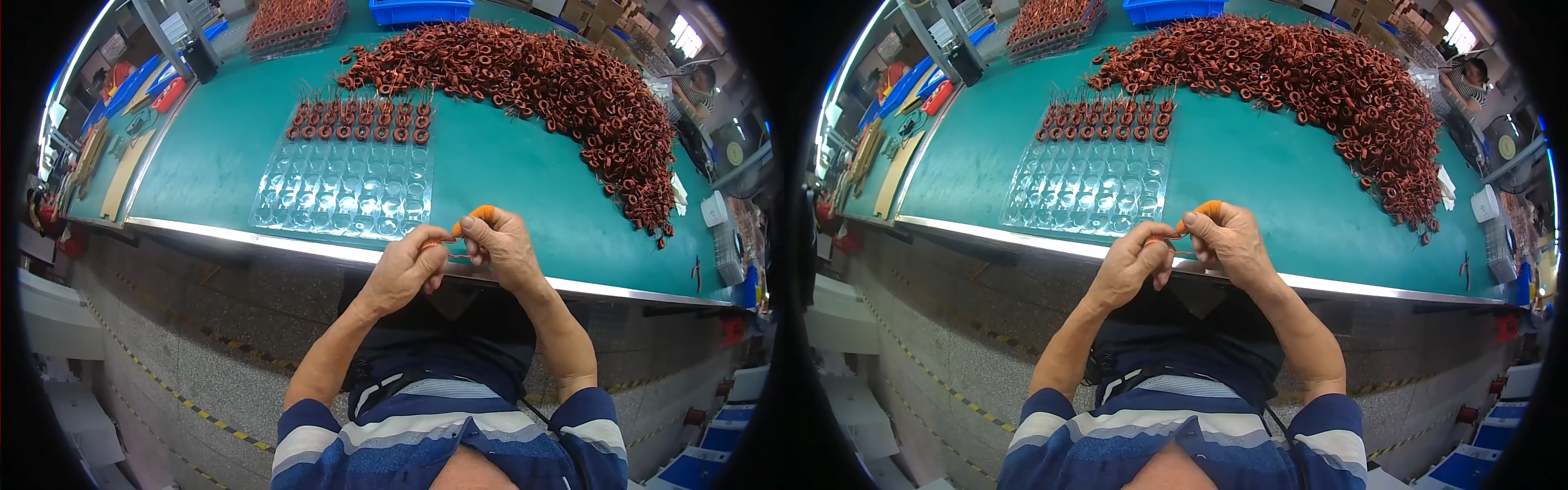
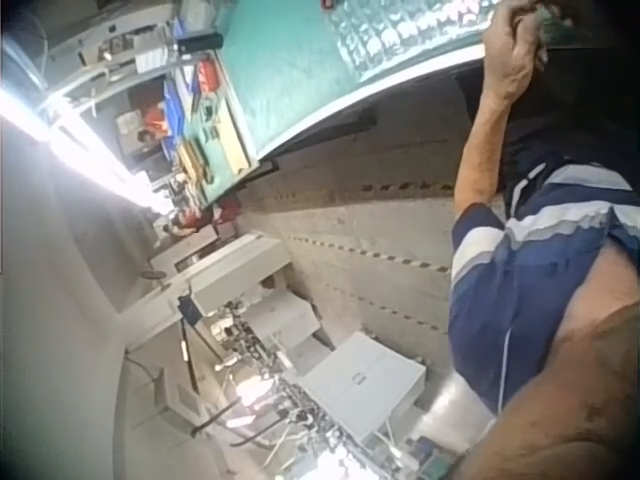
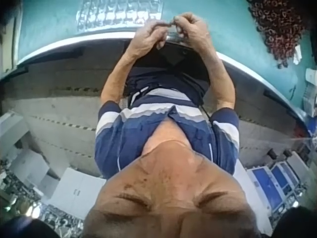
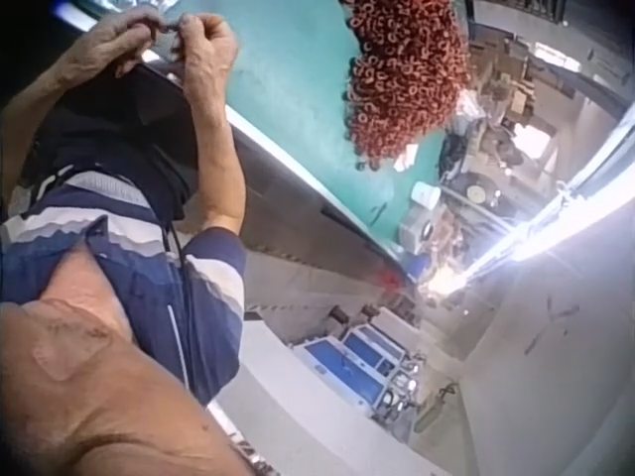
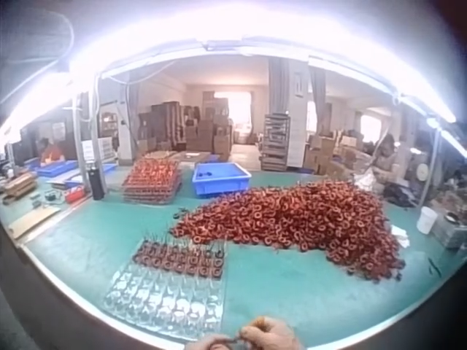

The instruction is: Picking up copper induction coils from a pile and placing them into a plastic blister tray using a small handheld tool.

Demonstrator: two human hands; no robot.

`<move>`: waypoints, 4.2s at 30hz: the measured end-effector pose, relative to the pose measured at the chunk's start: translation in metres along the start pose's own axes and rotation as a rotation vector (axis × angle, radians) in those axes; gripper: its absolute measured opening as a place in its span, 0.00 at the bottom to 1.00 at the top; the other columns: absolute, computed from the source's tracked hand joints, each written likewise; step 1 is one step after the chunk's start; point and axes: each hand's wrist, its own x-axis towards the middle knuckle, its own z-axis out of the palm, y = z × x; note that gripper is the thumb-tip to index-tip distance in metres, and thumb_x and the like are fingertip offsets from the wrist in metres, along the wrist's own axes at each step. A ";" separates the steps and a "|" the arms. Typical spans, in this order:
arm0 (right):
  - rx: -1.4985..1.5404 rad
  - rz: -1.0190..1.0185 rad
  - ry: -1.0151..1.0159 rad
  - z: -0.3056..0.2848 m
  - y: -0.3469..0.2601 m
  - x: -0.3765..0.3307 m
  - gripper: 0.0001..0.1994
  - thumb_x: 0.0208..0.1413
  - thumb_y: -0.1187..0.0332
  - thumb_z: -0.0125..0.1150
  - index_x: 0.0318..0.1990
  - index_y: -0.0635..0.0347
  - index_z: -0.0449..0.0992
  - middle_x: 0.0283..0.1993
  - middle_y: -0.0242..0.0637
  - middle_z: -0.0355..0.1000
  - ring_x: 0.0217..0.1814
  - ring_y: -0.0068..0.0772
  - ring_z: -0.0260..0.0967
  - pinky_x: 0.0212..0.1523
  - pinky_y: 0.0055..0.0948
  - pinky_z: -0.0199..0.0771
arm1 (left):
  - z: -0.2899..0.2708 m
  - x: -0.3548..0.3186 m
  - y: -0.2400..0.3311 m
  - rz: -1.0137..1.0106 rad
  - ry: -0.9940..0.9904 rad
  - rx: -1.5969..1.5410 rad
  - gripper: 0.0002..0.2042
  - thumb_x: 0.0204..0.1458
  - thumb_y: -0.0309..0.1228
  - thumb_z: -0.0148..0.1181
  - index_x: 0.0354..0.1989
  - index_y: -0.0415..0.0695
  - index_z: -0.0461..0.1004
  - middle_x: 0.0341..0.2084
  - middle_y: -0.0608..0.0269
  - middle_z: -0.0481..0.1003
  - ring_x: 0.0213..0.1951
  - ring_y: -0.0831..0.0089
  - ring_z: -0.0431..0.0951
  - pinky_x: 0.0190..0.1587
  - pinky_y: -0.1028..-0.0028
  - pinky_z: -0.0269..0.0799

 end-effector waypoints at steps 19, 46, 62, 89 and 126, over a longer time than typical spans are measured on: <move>0.204 -0.161 0.095 0.015 0.020 -0.019 0.11 0.59 0.65 0.61 0.40 0.66 0.77 0.26 0.31 0.72 0.22 0.15 0.66 0.20 0.15 0.64 | 0.029 -0.018 -0.004 0.059 0.190 -0.027 0.08 0.63 0.28 0.47 0.46 0.38 0.66 0.17 0.68 0.68 0.18 0.82 0.67 0.21 0.80 0.62; 0.333 0.199 -0.202 0.002 0.011 -0.013 0.12 0.59 0.63 0.61 0.35 0.65 0.76 0.21 0.30 0.70 0.18 0.15 0.63 0.18 0.13 0.60 | -0.015 0.002 0.044 0.291 -0.255 0.993 0.14 0.53 0.28 0.62 0.46 0.41 0.67 0.31 0.53 0.73 0.34 0.58 0.78 0.36 0.67 0.73; -0.375 -0.495 0.288 0.033 0.015 -0.034 0.09 0.57 0.69 0.62 0.35 0.68 0.75 0.24 0.32 0.73 0.21 0.16 0.67 0.21 0.20 0.65 | -0.006 0.003 0.025 0.013 0.035 0.403 0.17 0.50 0.29 0.68 0.41 0.37 0.65 0.28 0.61 0.73 0.27 0.72 0.76 0.29 0.75 0.72; -0.160 -0.265 0.193 0.017 -0.002 -0.016 0.11 0.52 0.66 0.69 0.37 0.64 0.78 0.27 0.31 0.74 0.25 0.19 0.67 0.31 0.19 0.71 | 0.032 0.004 0.001 0.101 0.189 -0.142 0.09 0.65 0.34 0.45 0.46 0.41 0.65 0.23 0.72 0.66 0.21 0.87 0.61 0.22 0.85 0.56; -0.306 -0.388 0.181 -0.004 -0.054 0.101 0.11 0.60 0.66 0.58 0.41 0.66 0.79 0.25 0.29 0.72 0.25 0.14 0.66 0.25 0.15 0.64 | -0.017 0.023 -0.006 0.387 0.415 0.574 0.15 0.57 0.23 0.55 0.52 0.37 0.65 0.31 0.54 0.72 0.29 0.63 0.75 0.32 0.69 0.71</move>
